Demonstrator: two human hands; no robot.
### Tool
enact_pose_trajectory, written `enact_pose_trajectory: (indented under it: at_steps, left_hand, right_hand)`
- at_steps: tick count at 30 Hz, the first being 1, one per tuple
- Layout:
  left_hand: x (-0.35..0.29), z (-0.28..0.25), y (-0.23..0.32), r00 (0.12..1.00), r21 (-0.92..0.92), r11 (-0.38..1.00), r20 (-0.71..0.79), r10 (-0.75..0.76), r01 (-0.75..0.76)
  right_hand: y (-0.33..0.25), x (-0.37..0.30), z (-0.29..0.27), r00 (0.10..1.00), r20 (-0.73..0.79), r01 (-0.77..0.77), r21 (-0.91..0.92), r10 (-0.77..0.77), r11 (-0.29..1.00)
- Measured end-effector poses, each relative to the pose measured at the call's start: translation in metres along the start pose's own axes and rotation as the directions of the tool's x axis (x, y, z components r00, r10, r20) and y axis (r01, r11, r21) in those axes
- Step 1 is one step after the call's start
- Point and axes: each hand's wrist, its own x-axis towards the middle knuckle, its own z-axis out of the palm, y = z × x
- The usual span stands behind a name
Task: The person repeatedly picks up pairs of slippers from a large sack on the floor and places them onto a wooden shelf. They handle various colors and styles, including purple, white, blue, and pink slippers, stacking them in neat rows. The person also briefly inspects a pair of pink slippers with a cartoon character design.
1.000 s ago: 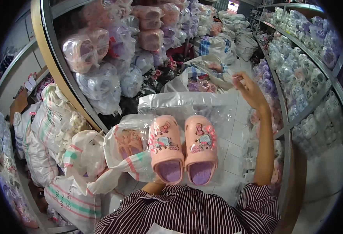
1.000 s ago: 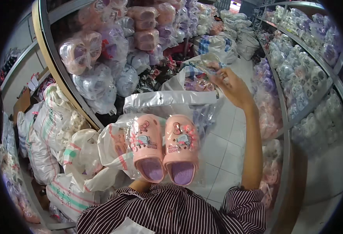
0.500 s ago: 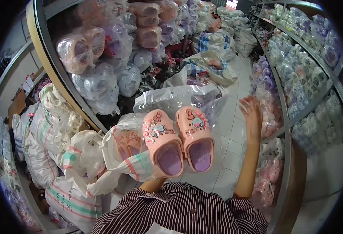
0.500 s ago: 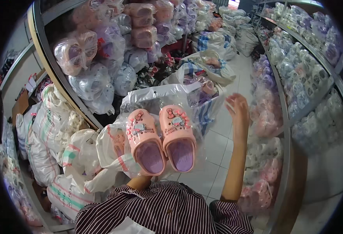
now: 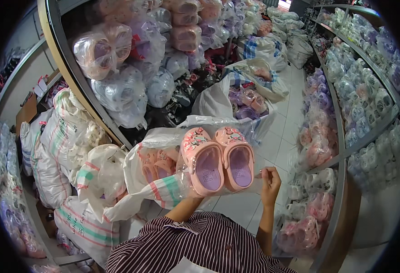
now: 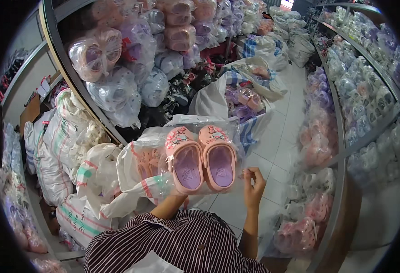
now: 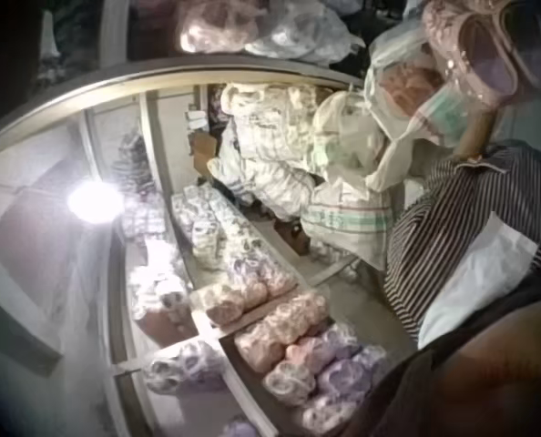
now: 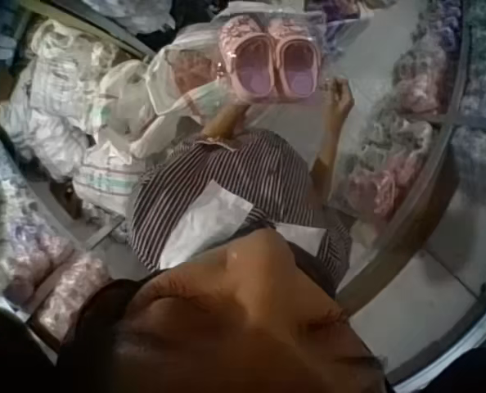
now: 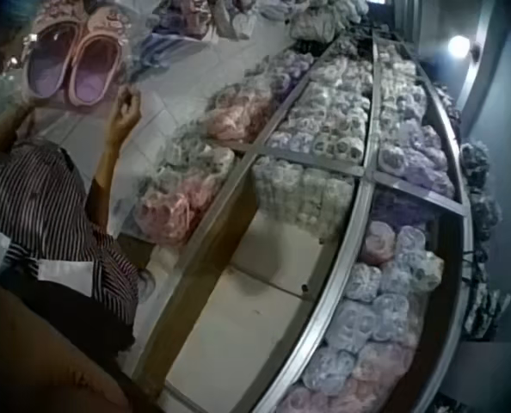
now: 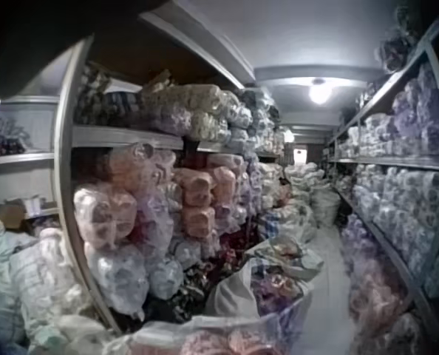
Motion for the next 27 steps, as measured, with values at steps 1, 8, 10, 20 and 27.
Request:
enact_pose_trajectory:
  at_steps: [1,8,10,20,27]
  left_hand:
    - [0.001,0.001,-0.001,1.0,0.0,1.0,-0.001,-0.006,0.006]
    - [0.004,0.003,-0.003,1.0,-0.003,1.0,0.01,-0.023,0.023]
    - [0.005,0.005,-0.003,1.0,0.001,1.0,0.014,-0.025,0.025]
    - [-0.008,0.003,-0.006,0.991,0.023,0.991,0.017,-0.13,0.129]
    - [-0.017,-0.003,-0.007,0.973,0.03,0.974,0.038,-0.227,0.226]
  right_hand:
    - [-0.003,0.0,-0.003,0.998,-0.021,-0.059,0.013,0.059,0.998]
    - [-0.011,0.001,-0.014,0.961,-0.015,0.237,-0.465,-0.275,0.853]
    - [-0.019,-0.007,-0.005,0.901,0.031,0.409,-0.401,-0.434,0.82]
    - [-0.065,-0.03,0.076,0.355,0.691,0.908,-0.094,-0.63,0.409]
    - [-0.103,-0.034,0.091,0.335,0.744,0.691,0.222,-0.578,0.688]
